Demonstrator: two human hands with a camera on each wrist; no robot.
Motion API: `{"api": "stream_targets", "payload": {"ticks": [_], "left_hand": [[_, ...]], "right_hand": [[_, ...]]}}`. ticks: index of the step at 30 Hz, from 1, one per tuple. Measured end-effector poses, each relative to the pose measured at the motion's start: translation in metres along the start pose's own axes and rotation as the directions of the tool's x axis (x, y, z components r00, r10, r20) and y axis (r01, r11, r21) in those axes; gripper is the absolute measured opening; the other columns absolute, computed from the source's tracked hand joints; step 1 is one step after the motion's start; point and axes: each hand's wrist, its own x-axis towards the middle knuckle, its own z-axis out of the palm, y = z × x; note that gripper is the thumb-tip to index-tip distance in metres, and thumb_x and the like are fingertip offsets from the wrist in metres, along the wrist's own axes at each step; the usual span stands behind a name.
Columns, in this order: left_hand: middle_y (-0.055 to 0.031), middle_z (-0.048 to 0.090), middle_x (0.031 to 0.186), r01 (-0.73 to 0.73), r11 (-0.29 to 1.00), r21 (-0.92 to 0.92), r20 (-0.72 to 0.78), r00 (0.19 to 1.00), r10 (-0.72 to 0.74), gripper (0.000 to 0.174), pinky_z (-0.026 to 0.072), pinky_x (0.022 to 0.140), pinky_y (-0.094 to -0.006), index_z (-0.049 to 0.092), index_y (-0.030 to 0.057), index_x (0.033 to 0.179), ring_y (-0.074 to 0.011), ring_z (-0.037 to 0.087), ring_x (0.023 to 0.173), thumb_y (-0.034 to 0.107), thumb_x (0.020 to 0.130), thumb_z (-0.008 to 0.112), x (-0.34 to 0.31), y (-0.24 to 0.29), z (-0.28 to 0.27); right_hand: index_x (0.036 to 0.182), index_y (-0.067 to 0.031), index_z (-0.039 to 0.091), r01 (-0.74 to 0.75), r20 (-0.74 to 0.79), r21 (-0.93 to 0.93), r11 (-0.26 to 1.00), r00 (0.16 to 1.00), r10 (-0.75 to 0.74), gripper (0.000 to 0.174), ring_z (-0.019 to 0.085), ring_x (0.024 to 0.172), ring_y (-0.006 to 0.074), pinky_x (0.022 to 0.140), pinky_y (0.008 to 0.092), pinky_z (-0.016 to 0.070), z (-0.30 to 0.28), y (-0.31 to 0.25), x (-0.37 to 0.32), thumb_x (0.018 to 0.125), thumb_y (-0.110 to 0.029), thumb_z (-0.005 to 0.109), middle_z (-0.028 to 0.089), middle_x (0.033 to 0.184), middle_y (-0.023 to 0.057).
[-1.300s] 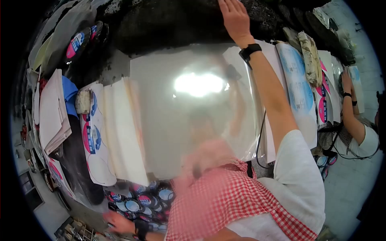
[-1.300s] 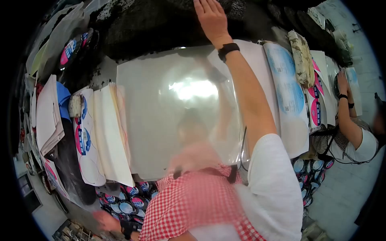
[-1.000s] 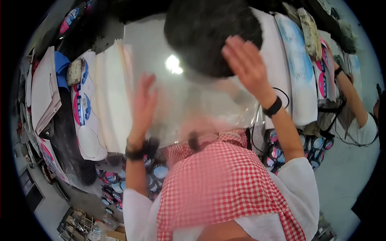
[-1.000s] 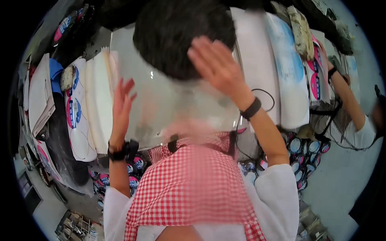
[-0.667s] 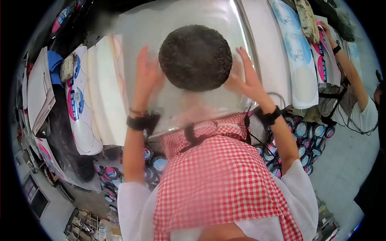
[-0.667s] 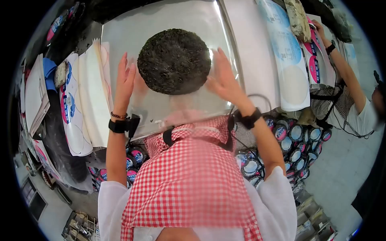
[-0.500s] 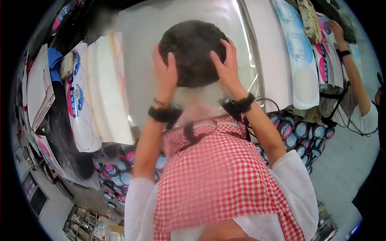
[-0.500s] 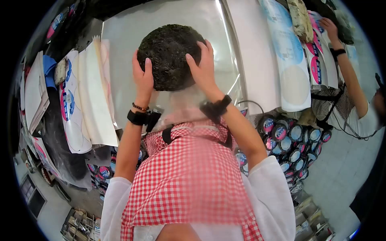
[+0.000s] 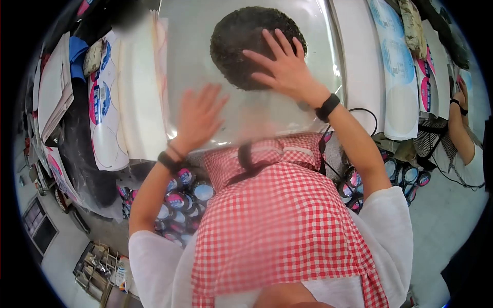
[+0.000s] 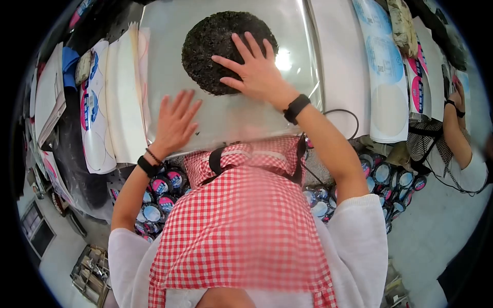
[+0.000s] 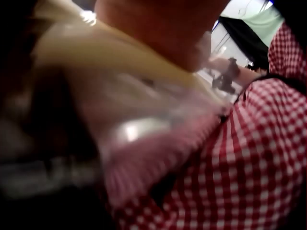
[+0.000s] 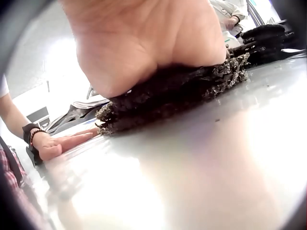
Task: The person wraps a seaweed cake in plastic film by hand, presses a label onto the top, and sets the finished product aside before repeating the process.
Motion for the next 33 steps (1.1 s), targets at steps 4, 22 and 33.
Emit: {"api": "stream_targets", "payload": {"ticks": [4, 22, 33], "left_hand": [[-0.0107, 0.034, 0.153, 0.001, 0.993, -0.116, 0.007, 1.000, 0.000, 0.049, 0.0104, 0.115, -0.0527, 0.048, 0.0163, 0.139, -0.0294, 0.026, 0.144, 0.033, 0.093, 0.054, -0.001, 0.009, -0.002], [-0.0080, 0.064, 0.081, 0.248, 0.769, -0.589, 0.241, 0.962, -0.126, 0.015, 0.0478, 0.065, -0.0364, 0.067, 0.0068, 0.082, -0.0258, 0.061, 0.075, 0.021, 0.086, 0.064, 0.108, -0.070, -0.072], [-0.0198, 0.040, 0.144, 0.309, 0.928, -0.207, -0.531, 0.762, -0.372, 0.072, 0.0324, 0.104, -0.0473, 0.049, 0.0017, 0.134, -0.0365, 0.037, 0.132, 0.045, 0.080, 0.069, 0.119, 0.061, -0.015]], "right_hand": [[0.142, -0.0390, 0.043, 0.048, 0.052, -0.016, 0.999, 0.998, -0.047, 0.052, 0.021, 0.143, 0.0377, 0.111, 0.0598, 0.0137, -0.014, 0.003, -0.010, 0.092, -0.049, 0.053, 0.024, 0.155, 0.0156], [0.089, -0.0045, 0.065, 0.034, 0.381, 0.555, 0.831, 0.878, -0.291, 0.021, 0.031, 0.139, 0.0332, 0.107, 0.0415, 0.0331, -0.049, 0.014, 0.022, 0.089, -0.025, 0.063, 0.032, 0.152, 0.0178], [0.103, -0.0016, 0.059, -0.417, 0.729, 0.592, 0.689, 0.643, -0.237, 0.023, 0.058, 0.074, 0.0111, 0.066, 0.0281, 0.0489, -0.056, 0.034, 0.062, 0.092, -0.022, 0.060, 0.066, 0.109, 0.0057]]}}
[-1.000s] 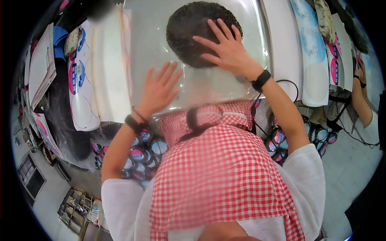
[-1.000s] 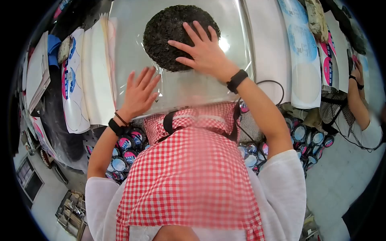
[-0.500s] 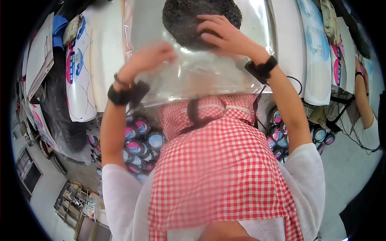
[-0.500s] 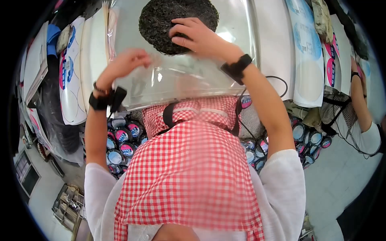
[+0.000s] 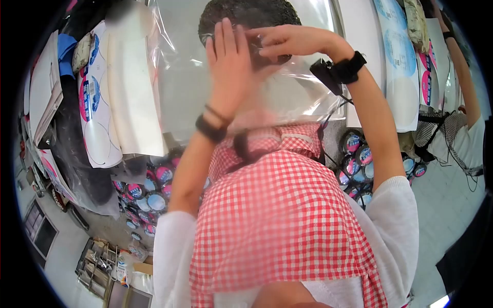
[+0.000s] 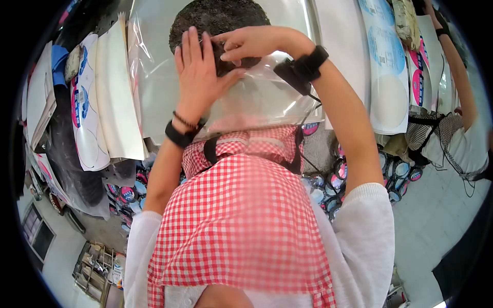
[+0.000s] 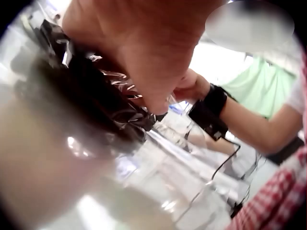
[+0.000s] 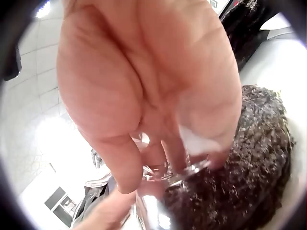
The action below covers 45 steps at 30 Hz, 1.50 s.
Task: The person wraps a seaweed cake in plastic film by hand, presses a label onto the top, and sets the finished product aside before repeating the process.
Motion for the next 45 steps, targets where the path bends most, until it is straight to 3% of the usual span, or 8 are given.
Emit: {"api": "stream_targets", "payload": {"ticks": [3, 7, 13, 18, 21, 30, 33, 45], "left_hand": [[-0.0192, 0.038, 0.147, 0.025, 1.000, 0.011, 0.017, 1.000, -0.025, 0.073, 0.0276, 0.105, -0.0502, 0.046, 0.0029, 0.138, -0.0360, 0.036, 0.134, 0.052, 0.085, 0.060, 0.009, -0.010, 0.032], [-0.0159, 0.040, 0.143, 0.121, 0.991, 0.055, 0.047, 0.991, -0.124, 0.057, 0.0266, 0.106, -0.0474, 0.047, 0.0059, 0.138, -0.0345, 0.037, 0.130, 0.035, 0.090, 0.056, 0.006, -0.008, 0.036], [-0.0157, 0.040, 0.140, 0.238, 0.968, -0.076, 0.071, 0.970, -0.232, 0.052, 0.0251, 0.105, -0.0473, 0.047, 0.0092, 0.139, -0.0340, 0.037, 0.125, 0.027, 0.091, 0.052, 0.012, -0.005, 0.033], [-0.0190, 0.033, 0.145, 0.167, 0.986, 0.011, -0.037, 0.985, -0.167, 0.044, 0.0221, 0.106, -0.0546, 0.056, 0.0122, 0.131, -0.0416, 0.030, 0.129, 0.037, 0.098, 0.042, 0.014, -0.009, 0.031], [-0.0211, 0.038, 0.142, 0.205, 0.923, -0.326, -0.064, 0.969, -0.238, 0.038, 0.0317, 0.103, -0.0521, 0.060, 0.0038, 0.121, -0.0402, 0.040, 0.125, 0.032, 0.099, 0.047, 0.017, -0.008, 0.031], [-0.0252, 0.041, 0.141, 0.117, 0.993, 0.011, -0.151, 0.982, -0.114, 0.031, 0.0394, 0.102, -0.0467, 0.061, 0.0039, 0.114, -0.0407, 0.051, 0.115, 0.011, 0.084, 0.066, 0.033, 0.001, 0.032], [-0.0234, 0.043, 0.137, 0.296, 0.882, -0.366, -0.020, 0.946, -0.325, 0.034, 0.0452, 0.094, -0.0453, 0.060, 0.0085, 0.118, -0.0416, 0.052, 0.114, 0.015, 0.085, 0.067, 0.027, -0.003, 0.046], [-0.0150, 0.056, 0.116, 0.034, 0.942, -0.335, 0.083, 0.997, -0.006, 0.039, 0.0456, 0.086, -0.0439, 0.067, 0.0166, 0.112, -0.0347, 0.054, 0.103, 0.028, 0.075, 0.076, 0.048, -0.052, 0.033]], "right_hand": [[0.109, -0.0023, 0.057, 0.095, -0.269, -0.498, 0.862, 0.928, -0.258, 0.028, 0.062, 0.081, 0.0238, 0.071, 0.0343, 0.0508, -0.003, 0.001, -0.005, 0.090, -0.023, 0.062, 0.064, 0.091, 0.0117], [0.104, -0.0036, 0.065, -0.161, -0.776, -0.615, 0.772, 0.299, -0.555, 0.035, 0.059, 0.093, 0.0342, 0.078, 0.0390, 0.0483, 0.054, -0.050, -0.070, 0.077, -0.024, 0.073, 0.061, 0.110, 0.0141], [0.127, -0.0070, 0.058, -0.627, -0.940, -0.329, 0.707, 0.290, -0.180, 0.054, 0.035, 0.132, 0.0445, 0.104, 0.0547, 0.0322, 0.102, 0.005, 0.007, 0.082, -0.037, 0.067, 0.038, 0.142, 0.0309], [0.129, -0.0083, 0.055, -0.285, -0.863, -0.462, 0.840, 0.361, -0.353, 0.045, 0.044, 0.125, 0.0441, 0.103, 0.0514, 0.0376, 0.089, 0.019, 0.046, 0.086, -0.018, 0.063, 0.040, 0.138, 0.0309], [0.126, -0.0016, 0.054, 0.450, -0.920, 0.339, 0.826, 0.342, 0.192, 0.048, 0.059, 0.104, 0.0351, 0.086, 0.0412, 0.0512, 0.086, -0.006, 0.045, 0.079, -0.003, 0.066, 0.050, 0.124, 0.0224], [0.119, 0.0010, 0.055, -0.342, -0.918, -0.392, 0.854, 0.209, -0.338, 0.043, 0.052, 0.100, 0.0372, 0.092, 0.0450, 0.0467, 0.076, 0.017, 0.048, 0.076, -0.003, 0.064, 0.040, 0.130, 0.0248], [0.124, 0.0013, 0.051, 0.325, -0.983, 0.059, 0.944, 0.183, -0.002, 0.054, 0.054, 0.097, 0.0341, 0.083, 0.0389, 0.0515, 0.073, 0.012, 0.047, 0.072, 0.003, 0.066, 0.043, 0.127, 0.0234], [0.103, -0.0012, 0.054, -0.065, -0.888, -0.184, 0.981, 0.439, -0.138, 0.050, 0.049, 0.107, 0.0405, 0.092, 0.0477, 0.0399, 0.044, 0.033, 0.038, 0.068, -0.026, 0.079, 0.051, 0.116, 0.0218]]}}
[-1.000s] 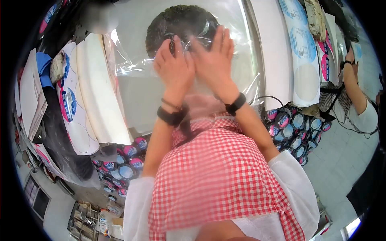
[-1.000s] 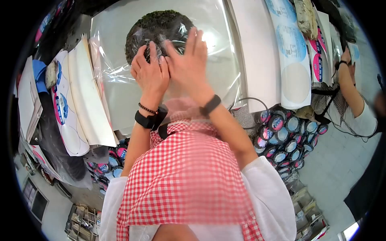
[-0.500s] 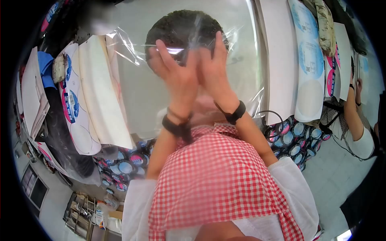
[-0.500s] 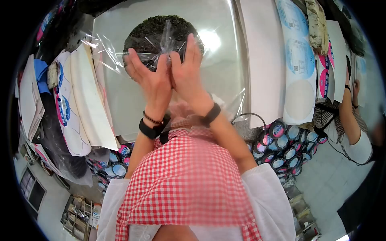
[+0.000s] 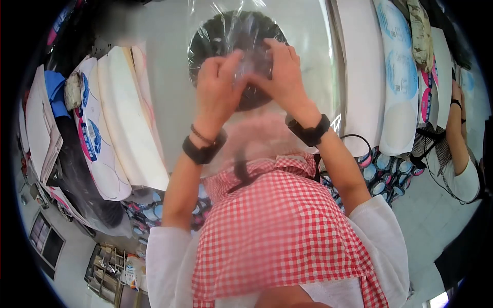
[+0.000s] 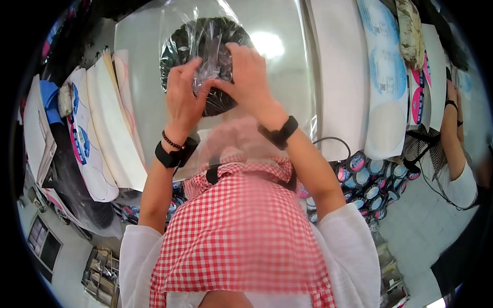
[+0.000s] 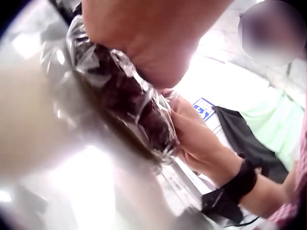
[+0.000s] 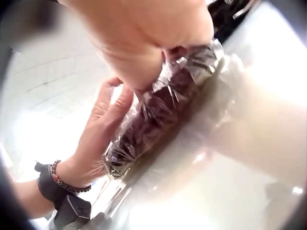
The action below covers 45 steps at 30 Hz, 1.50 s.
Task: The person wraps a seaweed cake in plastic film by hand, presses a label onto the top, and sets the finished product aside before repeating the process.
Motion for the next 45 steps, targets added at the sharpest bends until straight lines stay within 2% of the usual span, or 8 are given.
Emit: {"api": "stream_targets", "payload": {"ticks": [3, 5, 9, 15, 23, 29, 37, 45], "left_hand": [[-0.0166, 0.057, 0.120, 0.088, 0.992, 0.094, 0.148, 0.984, -0.101, 0.045, 0.0477, 0.084, -0.0406, 0.062, 0.0070, 0.116, -0.0329, 0.056, 0.100, 0.037, 0.084, 0.070, 0.017, 0.011, -0.014], [-0.0153, 0.060, 0.112, -0.198, 0.922, 0.333, -0.011, 0.977, 0.213, 0.045, 0.0491, 0.077, -0.0376, 0.062, 0.0051, 0.113, -0.0300, 0.059, 0.092, 0.037, 0.082, 0.071, 0.041, 0.012, -0.028], [-0.0159, 0.057, 0.113, -0.189, 0.981, 0.051, 0.089, 0.979, 0.184, 0.043, 0.0470, 0.080, -0.0388, 0.063, 0.0018, 0.103, -0.0318, 0.056, 0.097, 0.033, 0.077, 0.077, 0.025, -0.020, -0.014], [-0.0157, 0.057, 0.113, -0.231, 0.968, 0.103, -0.181, 0.952, 0.246, 0.070, 0.0450, 0.090, -0.0436, 0.061, 0.0066, 0.112, -0.0360, 0.056, 0.102, 0.046, 0.060, 0.084, 0.039, -0.002, -0.024], [-0.0088, 0.062, 0.107, -0.234, 0.965, -0.119, 0.109, 0.963, 0.247, 0.060, 0.0443, 0.090, -0.0428, 0.054, 0.0053, 0.091, -0.0312, 0.058, 0.099, 0.042, 0.058, 0.087, 0.043, -0.033, -0.017], [-0.0104, 0.061, 0.122, -0.113, 0.988, -0.105, -0.177, 0.980, 0.093, 0.058, 0.0249, 0.108, -0.0470, 0.054, 0.0066, 0.125, -0.0302, 0.053, 0.117, 0.046, 0.085, 0.064, 0.031, -0.004, -0.009], [-0.0023, 0.061, 0.125, -0.072, 0.991, 0.112, 0.001, 0.997, 0.072, 0.049, 0.0277, 0.108, -0.0491, 0.061, 0.0271, 0.127, -0.0241, 0.053, 0.122, 0.005, 0.084, 0.055, 0.035, -0.005, 0.007], [-0.0026, 0.056, 0.134, -0.118, 0.960, 0.252, 0.098, 0.991, 0.096, 0.031, 0.0260, 0.109, -0.0466, 0.066, 0.0183, 0.118, -0.0229, 0.046, 0.131, 0.027, 0.090, 0.059, 0.035, 0.012, -0.001]], "right_hand": [[0.108, -0.0020, 0.052, 0.218, 0.055, -0.247, 0.944, 0.976, -0.211, 0.062, 0.050, 0.109, 0.0355, 0.091, 0.0454, 0.0406, -0.006, 0.005, 0.022, 0.063, -0.033, 0.081, 0.051, 0.115, 0.0188], [0.112, -0.0033, 0.051, 0.369, 0.085, -0.372, 0.852, 0.927, -0.364, 0.067, 0.049, 0.116, 0.0340, 0.098, 0.0455, 0.0389, -0.013, 0.003, 0.038, 0.062, -0.034, 0.081, 0.050, 0.123, 0.0192], [0.119, -0.0048, 0.051, 0.324, 0.113, 0.067, 0.944, 0.937, -0.330, 0.070, 0.050, 0.113, 0.0336, 0.098, 0.0429, 0.0391, -0.005, 0.016, 0.049, 0.063, -0.034, 0.082, 0.056, 0.117, 0.0148], [0.113, -0.0109, 0.061, 0.284, 0.232, 0.027, 0.958, 0.931, -0.282, 0.060, 0.052, 0.099, 0.0269, 0.088, 0.0398, 0.0401, -0.005, 0.018, 0.045, 0.060, -0.028, 0.084, 0.061, 0.101, 0.0068], [0.109, -0.0127, 0.061, 0.440, 0.152, -0.121, 0.890, 0.894, -0.421, 0.053, 0.049, 0.118, 0.0267, 0.099, 0.0434, 0.0372, -0.006, 0.012, 0.058, 0.063, -0.032, 0.081, 0.053, 0.126, 0.0053], [0.110, -0.0038, 0.058, 0.535, 0.302, -0.114, 0.837, 0.822, -0.483, 0.054, 0.047, 0.121, 0.0261, 0.101, 0.0420, 0.0369, 0.001, 0.016, 0.059, 0.072, -0.038, 0.075, 0.053, 0.127, 0.0065], [0.135, 0.0079, 0.042, 0.250, 0.090, -0.067, 0.966, 0.966, -0.244, 0.074, 0.028, 0.140, 0.0383, 0.112, 0.0446, 0.0260, -0.031, 0.013, 0.019, 0.083, -0.038, 0.066, 0.034, 0.147, 0.0259], [0.132, 0.0097, 0.046, 0.193, 0.117, -0.338, 0.921, 0.980, -0.162, 0.062, 0.024, 0.141, 0.0388, 0.113, 0.0551, 0.0188, 0.022, -0.011, 0.004, 0.088, -0.034, 0.054, 0.034, 0.146, 0.0269]]}}
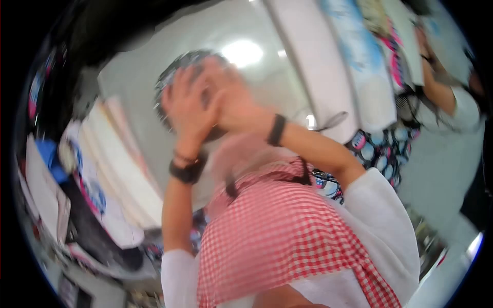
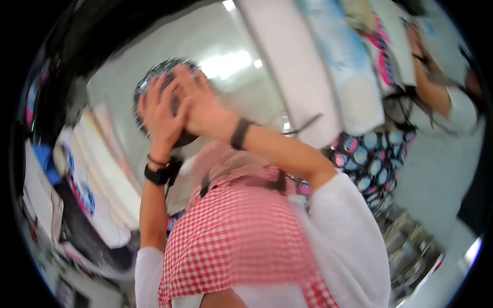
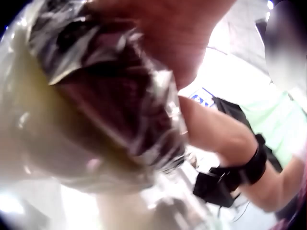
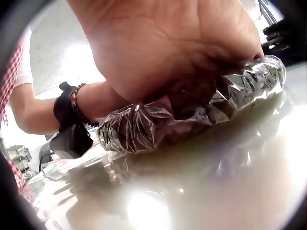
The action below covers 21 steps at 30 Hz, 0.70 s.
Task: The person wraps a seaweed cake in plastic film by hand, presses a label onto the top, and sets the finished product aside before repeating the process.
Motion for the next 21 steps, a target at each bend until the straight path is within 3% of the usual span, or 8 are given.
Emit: {"api": "stream_targets", "payload": {"ticks": [3, 6, 8, 9, 11, 14, 17, 21], "left_hand": [[-0.0018, 0.056, 0.133, -0.001, 1.000, 0.024, -0.030, 1.000, 0.001, 0.026, 0.0263, 0.109, -0.0474, 0.067, 0.0183, 0.113, -0.0228, 0.046, 0.130, 0.030, 0.090, 0.060, -0.004, -0.006, 0.013], [-0.0011, 0.058, 0.130, -0.043, 0.995, 0.088, -0.040, 0.998, 0.047, 0.019, 0.0290, 0.108, -0.0454, 0.068, 0.0170, 0.105, -0.0227, 0.048, 0.128, 0.027, 0.092, 0.059, -0.001, -0.003, 0.016], [-0.0008, 0.059, 0.129, -0.038, 0.996, 0.086, -0.055, 0.998, 0.043, 0.017, 0.0303, 0.108, -0.0443, 0.069, 0.0156, 0.102, -0.0227, 0.049, 0.127, 0.025, 0.093, 0.058, -0.002, 0.000, 0.017], [-0.0009, 0.059, 0.128, -0.028, 0.996, 0.088, -0.048, 0.998, 0.033, 0.017, 0.0305, 0.108, -0.0442, 0.068, 0.0151, 0.101, -0.0227, 0.049, 0.127, 0.025, 0.093, 0.057, -0.003, 0.000, 0.015], [-0.0009, 0.059, 0.127, -0.008, 0.996, 0.090, -0.044, 0.999, 0.012, 0.016, 0.0308, 0.108, -0.0438, 0.068, 0.0140, 0.099, -0.0226, 0.049, 0.127, 0.024, 0.094, 0.056, 0.000, 0.002, 0.014], [-0.0011, 0.058, 0.129, -0.041, 0.997, 0.071, -0.083, 0.995, 0.047, 0.016, 0.0308, 0.108, -0.0439, 0.067, 0.0133, 0.099, -0.0227, 0.049, 0.128, 0.024, 0.095, 0.055, -0.001, -0.001, 0.014], [-0.0012, 0.058, 0.129, -0.049, 0.997, 0.060, -0.079, 0.995, 0.053, 0.017, 0.0312, 0.107, -0.0435, 0.067, 0.0138, 0.101, -0.0233, 0.049, 0.128, 0.024, 0.095, 0.055, -0.005, -0.004, 0.018], [-0.0017, 0.058, 0.130, -0.057, 0.997, 0.058, -0.076, 0.995, 0.062, 0.020, 0.0309, 0.107, -0.0432, 0.067, 0.0137, 0.103, -0.0232, 0.048, 0.129, 0.026, 0.096, 0.054, -0.002, -0.008, 0.019]], "right_hand": [[0.120, 0.0046, 0.057, 0.074, 0.001, 0.099, 0.992, 0.997, -0.074, 0.048, 0.033, 0.137, 0.0392, 0.112, 0.0509, 0.0266, -0.026, 0.010, -0.003, 0.084, -0.027, 0.057, 0.039, 0.143, 0.0273], [0.105, 0.0009, 0.062, -0.109, 0.096, 0.362, 0.926, 0.992, 0.079, 0.034, 0.049, 0.123, 0.0379, 0.101, 0.0448, 0.0415, -0.098, 0.039, -0.024, 0.080, -0.021, 0.060, 0.051, 0.132, 0.0249], [0.091, -0.0036, 0.059, -0.353, -0.101, -0.029, 0.935, 0.932, 0.349, 0.015, 0.058, 0.101, 0.0375, 0.079, 0.0454, 0.0499, -0.144, 0.107, -0.046, 0.080, -0.015, 0.059, 0.060, 0.110, 0.0197], [0.089, -0.0050, 0.059, -0.462, -0.092, -0.415, 0.784, 0.879, 0.469, 0.011, 0.056, 0.108, 0.0439, 0.080, 0.0492, 0.0502, -0.156, 0.149, -0.061, 0.081, -0.012, 0.058, 0.059, 0.113, 0.0276], [0.086, -0.0036, 0.059, -0.422, -0.340, -0.848, 0.320, 0.897, 0.281, 0.010, 0.054, 0.111, 0.0538, 0.079, 0.0582, 0.0495, -0.147, 0.205, -0.103, 0.081, -0.012, 0.058, 0.054, 0.118, 0.0378], [0.093, 0.0001, 0.060, -0.444, -0.295, -0.834, 0.327, 0.860, 0.416, 0.017, 0.055, 0.106, 0.0597, 0.072, 0.0615, 0.0511, -0.121, 0.245, -0.119, 0.082, -0.012, 0.056, 0.049, 0.123, 0.0435], [0.102, 0.0029, 0.059, -0.144, -0.088, -0.988, 0.063, 0.840, 0.536, 0.024, 0.060, 0.096, 0.0579, 0.063, 0.0566, 0.0541, -0.112, 0.243, -0.121, 0.082, -0.010, 0.055, 0.051, 0.121, 0.0440], [0.101, 0.0038, 0.057, -0.092, -0.003, -0.984, 0.151, 0.864, 0.504, 0.024, 0.062, 0.092, 0.0560, 0.059, 0.0523, 0.0552, -0.115, 0.254, -0.121, 0.081, -0.009, 0.054, 0.056, 0.114, 0.0422]]}}
